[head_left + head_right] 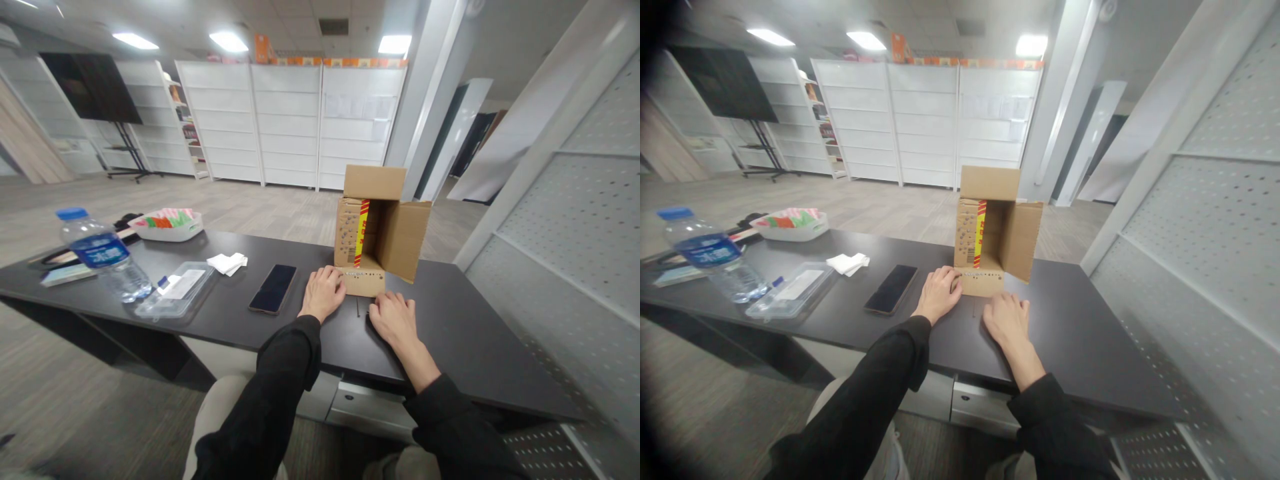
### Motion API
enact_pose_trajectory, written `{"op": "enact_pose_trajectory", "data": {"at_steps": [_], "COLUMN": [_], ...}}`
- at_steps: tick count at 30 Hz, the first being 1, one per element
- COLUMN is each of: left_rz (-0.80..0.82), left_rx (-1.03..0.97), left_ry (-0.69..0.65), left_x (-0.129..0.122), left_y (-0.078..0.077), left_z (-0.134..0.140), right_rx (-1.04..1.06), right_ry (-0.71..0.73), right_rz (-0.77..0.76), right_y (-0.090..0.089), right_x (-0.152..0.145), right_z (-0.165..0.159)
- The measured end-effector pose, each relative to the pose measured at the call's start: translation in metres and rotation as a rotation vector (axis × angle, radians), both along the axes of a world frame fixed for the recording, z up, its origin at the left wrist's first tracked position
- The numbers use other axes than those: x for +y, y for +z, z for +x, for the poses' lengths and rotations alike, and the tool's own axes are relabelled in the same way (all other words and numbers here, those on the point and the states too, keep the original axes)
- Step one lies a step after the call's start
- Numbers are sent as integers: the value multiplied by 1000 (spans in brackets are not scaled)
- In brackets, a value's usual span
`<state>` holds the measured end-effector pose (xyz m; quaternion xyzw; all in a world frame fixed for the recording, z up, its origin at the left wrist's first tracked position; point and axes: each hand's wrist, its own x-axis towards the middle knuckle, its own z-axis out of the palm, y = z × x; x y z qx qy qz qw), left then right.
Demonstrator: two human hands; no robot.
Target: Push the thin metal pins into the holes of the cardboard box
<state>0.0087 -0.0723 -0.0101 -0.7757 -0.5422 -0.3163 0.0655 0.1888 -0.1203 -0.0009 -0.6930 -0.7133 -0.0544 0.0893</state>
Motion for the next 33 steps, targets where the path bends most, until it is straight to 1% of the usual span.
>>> {"op": "enact_pose_trajectory", "data": {"at_steps": [5, 11, 15, 18, 21, 23, 27, 33], "left_rz": [6, 13, 3, 6, 10, 3, -14, -9], "left_rx": [-2, -10, -13, -10, -10, -12, -9, -16], "left_ry": [0, -2, -4, -4, -9, -11, -10, -9], "left_x": [0, 1, 1, 0, 0, 0, -1, -1], "left_y": [0, -2, -3, -2, -1, -1, 0, 0], "left_z": [0, -1, -1, -1, -1, -1, -1, -1], "right_rx": [25, 180, 337, 535, 724, 786, 814, 868], "right_ry": [-3, -18, 20, 63, 54, 50, 70, 56], "right_rz": [16, 77, 194, 255, 291, 312, 341, 378], "right_y": [-2, -8, -16, -20, -18, -15, -10, -2], "right_x": [1, 7, 14, 18, 21, 22, 28, 41], "right_z": [2, 8, 15, 19, 19, 18, 17, 10]}}
